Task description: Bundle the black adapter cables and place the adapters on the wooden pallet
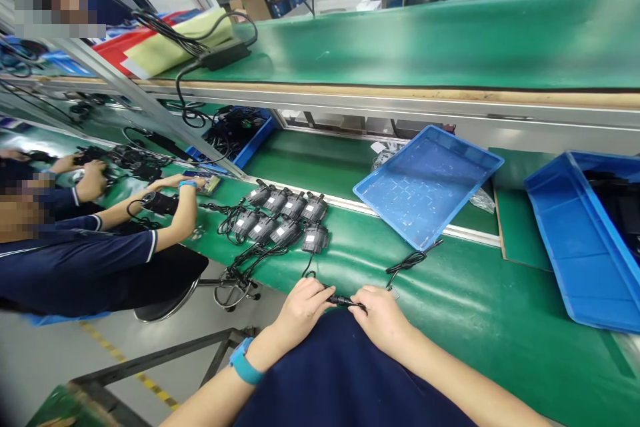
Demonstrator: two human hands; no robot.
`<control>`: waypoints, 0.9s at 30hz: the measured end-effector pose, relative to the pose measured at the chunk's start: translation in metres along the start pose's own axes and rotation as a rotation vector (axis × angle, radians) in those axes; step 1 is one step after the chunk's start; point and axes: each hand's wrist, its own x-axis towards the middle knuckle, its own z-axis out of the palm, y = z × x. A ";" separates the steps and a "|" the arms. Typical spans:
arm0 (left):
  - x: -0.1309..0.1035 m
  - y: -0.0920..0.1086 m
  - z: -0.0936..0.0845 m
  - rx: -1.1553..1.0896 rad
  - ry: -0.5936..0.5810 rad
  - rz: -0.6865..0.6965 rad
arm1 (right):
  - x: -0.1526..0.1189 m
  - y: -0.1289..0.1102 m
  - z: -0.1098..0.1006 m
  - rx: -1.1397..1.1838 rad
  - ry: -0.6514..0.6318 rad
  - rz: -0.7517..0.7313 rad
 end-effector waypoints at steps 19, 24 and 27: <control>0.021 0.007 -0.005 0.009 -0.157 0.184 | -0.006 0.007 0.007 0.084 -0.086 0.085; 0.016 0.007 0.015 0.050 -0.144 0.137 | 0.003 0.018 0.023 0.150 -0.071 0.102; 0.008 0.007 0.025 0.073 -0.158 0.109 | 0.010 0.024 0.029 0.240 -0.196 0.162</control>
